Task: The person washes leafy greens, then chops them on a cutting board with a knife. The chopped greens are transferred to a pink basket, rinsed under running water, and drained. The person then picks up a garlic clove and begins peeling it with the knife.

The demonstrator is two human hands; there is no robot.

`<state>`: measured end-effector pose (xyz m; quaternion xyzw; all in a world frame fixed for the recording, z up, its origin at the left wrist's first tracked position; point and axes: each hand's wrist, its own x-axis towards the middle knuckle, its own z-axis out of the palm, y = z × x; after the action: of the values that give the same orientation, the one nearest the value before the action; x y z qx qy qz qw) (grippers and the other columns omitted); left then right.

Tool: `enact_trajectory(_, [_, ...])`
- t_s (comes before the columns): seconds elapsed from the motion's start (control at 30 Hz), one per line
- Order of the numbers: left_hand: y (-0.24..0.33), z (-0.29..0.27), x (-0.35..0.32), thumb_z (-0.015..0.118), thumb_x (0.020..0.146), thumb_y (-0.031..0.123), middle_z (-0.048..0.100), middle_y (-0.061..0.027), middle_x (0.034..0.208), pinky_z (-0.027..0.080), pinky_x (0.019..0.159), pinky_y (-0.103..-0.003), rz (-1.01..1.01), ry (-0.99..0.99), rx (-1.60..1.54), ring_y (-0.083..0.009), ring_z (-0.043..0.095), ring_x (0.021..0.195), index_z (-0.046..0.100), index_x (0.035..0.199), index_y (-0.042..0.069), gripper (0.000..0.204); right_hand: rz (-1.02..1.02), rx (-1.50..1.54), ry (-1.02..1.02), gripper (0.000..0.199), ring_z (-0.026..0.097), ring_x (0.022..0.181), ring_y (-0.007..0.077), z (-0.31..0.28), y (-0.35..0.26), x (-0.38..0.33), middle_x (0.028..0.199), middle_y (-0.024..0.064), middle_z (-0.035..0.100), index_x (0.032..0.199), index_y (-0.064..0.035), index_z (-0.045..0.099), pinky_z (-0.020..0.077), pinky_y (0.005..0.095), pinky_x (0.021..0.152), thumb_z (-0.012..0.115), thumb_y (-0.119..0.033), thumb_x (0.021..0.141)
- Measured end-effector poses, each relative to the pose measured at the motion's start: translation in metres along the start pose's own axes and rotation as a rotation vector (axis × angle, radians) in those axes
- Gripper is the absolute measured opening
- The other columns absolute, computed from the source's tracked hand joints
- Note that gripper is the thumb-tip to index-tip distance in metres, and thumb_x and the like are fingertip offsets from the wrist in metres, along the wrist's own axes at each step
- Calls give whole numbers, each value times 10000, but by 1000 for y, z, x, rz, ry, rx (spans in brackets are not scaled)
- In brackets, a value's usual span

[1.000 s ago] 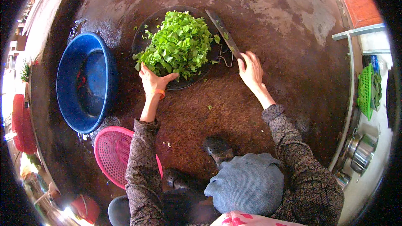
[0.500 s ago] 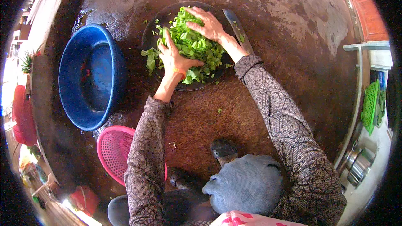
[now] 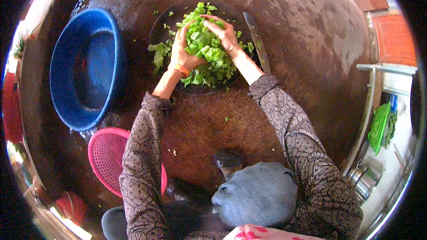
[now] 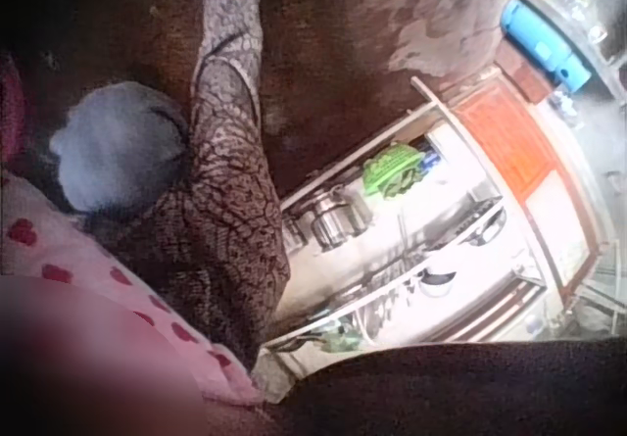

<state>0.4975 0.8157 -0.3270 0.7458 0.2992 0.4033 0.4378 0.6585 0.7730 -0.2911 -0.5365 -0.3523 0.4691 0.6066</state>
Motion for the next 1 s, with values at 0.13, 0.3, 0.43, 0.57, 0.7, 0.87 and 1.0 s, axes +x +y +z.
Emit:
enact_trajectory(0.13, [30,-11,-2,896,478,210,526,-183,1300,438,1059,-444,51,67,27,-371,513,1222,432,1395,123,1031,-53,-54,-9,316,640,957,109,10,-27,-12,1080,28,709,1197,-86,707,500,263,888,706,-220,911])
enact_trajectory(0.3, [73,-35,-16,896,428,233,533,-160,1297,398,1100,-411,-55,141,150,-347,502,1233,457,1360,84,1041,-99,-80,-160,333,647,1011,140,25,-57,-13,1128,55,700,1236,-72,682,513,289,912,662,-199,929])
enact_trajectory(0.43, [93,-42,-27,882,484,262,500,-204,1234,454,1028,-465,-31,235,222,-412,521,1176,419,1388,146,1023,-3,110,-324,316,651,1023,157,39,-69,-10,1169,88,687,1241,-41,667,515,296,930,624,-153,949])
enact_trajectory(0.57, [113,-77,-87,915,458,309,499,-183,1269,416,1079,-416,-133,380,50,-358,500,1186,437,1347,85,1034,-11,67,-469,279,652,955,121,93,-59,-42,1091,54,716,1189,-43,702,521,270,872,651,-151,937])
enact_trajectory(0.7, [115,-134,-192,939,433,304,440,-201,1353,388,1114,-440,-431,421,269,-386,459,1276,335,1451,93,1202,-50,-102,-552,291,675,919,139,185,-10,-110,1065,68,732,1144,-71,724,530,278,848,705,-227,899])
enact_trajectory(0.87, [112,-198,-257,987,387,360,127,-325,1551,402,1095,-534,-1063,-265,615,-539,426,1292,-3,1572,213,1551,-195,-693,-700,425,611,1202,275,224,28,-151,1255,143,664,1168,-112,717,451,369,1036,667,-424,882])
enact_trajectory(1.0, [113,-238,-237,771,738,257,709,-161,979,573,779,-492,-537,-318,765,-340,690,945,677,1075,47,407,-316,-936,-524,258,715,862,222,220,35,-149,946,94,746,1051,-169,766,548,357,801,660,-357,910])
